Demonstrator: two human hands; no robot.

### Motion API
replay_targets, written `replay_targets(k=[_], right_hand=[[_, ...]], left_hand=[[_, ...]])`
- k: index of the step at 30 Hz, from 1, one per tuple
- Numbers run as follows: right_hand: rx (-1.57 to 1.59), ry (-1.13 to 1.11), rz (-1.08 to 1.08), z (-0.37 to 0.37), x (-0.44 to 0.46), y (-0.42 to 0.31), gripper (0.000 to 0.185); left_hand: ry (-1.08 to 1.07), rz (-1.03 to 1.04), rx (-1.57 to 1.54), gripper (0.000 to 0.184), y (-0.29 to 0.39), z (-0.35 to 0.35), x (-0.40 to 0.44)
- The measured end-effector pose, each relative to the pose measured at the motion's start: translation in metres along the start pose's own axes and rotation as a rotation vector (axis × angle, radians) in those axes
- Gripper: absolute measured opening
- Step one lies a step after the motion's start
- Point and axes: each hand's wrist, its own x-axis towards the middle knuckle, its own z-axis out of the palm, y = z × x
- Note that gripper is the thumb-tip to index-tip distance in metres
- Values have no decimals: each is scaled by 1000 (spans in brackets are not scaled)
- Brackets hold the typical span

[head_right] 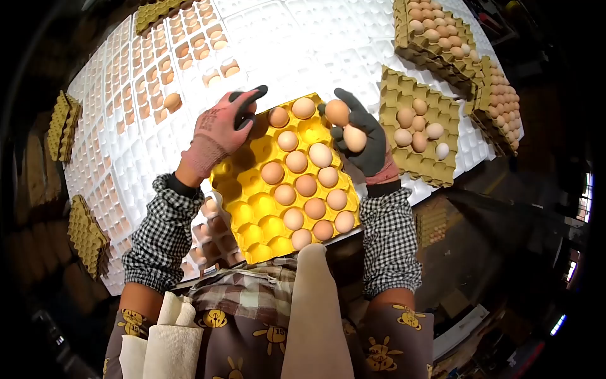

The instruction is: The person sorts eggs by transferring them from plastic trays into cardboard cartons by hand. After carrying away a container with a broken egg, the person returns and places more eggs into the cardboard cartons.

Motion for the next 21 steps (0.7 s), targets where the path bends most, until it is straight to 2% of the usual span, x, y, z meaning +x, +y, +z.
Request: replay_targets(k=[1,2,3,5,6,9,10,11,12,13,14,15,16,17,18,19,21], right_hand=[[-22,-9,0,15,2,-10,38],[-785,-5,-209,18,11,-18,43],[-865,101,-22,38,28,-27,48],[-1979,46,-267,56,46,-24,50],[-2240,-27,-217,60,56,-20,49],[-2154,-58,-201,41,69,-26,53],[-1662,17,-72,42,64,-29,56],[-1176,79,86,40,52,-35,60],[-676,40,99,15,37,-39,63],[-173,33,120,1,17,-34,68],[-88,202,127,42,-11,-19,70],[-15,377,128,85,-38,-6,72],[150,85,250,89,-53,13,73],[313,-197,362,88,-67,34,74],[214,-166,366,98,-83,60,73],[114,-135,366,117,-97,87,72],[-377,-165,479,176,-98,121,64]], left_hand=[[-26,31,292,40,13,1,4],[-145,63,405,38,22,0,11],[-218,22,493,38,34,1,17],[-340,35,613,33,53,-4,25],[-346,27,606,33,54,3,29],[-231,44,527,28,41,10,34],[-105,51,372,30,34,6,22],[61,-44,138,37,33,1,6],[224,-13,-213,40,10,8,-10],[225,-78,-706,40,9,-2,-40],[139,-237,-1117,40,11,-14,-82],[140,-151,-1097,40,9,-14,-122],[4,-116,-1100,42,-3,-5,-167],[-111,-178,-1153,44,-7,2,-210],[-171,-261,-1146,45,-11,6,-249],[-168,-389,-979,45,-18,5,-285],[11,-744,-991,48,-39,2,-351]])
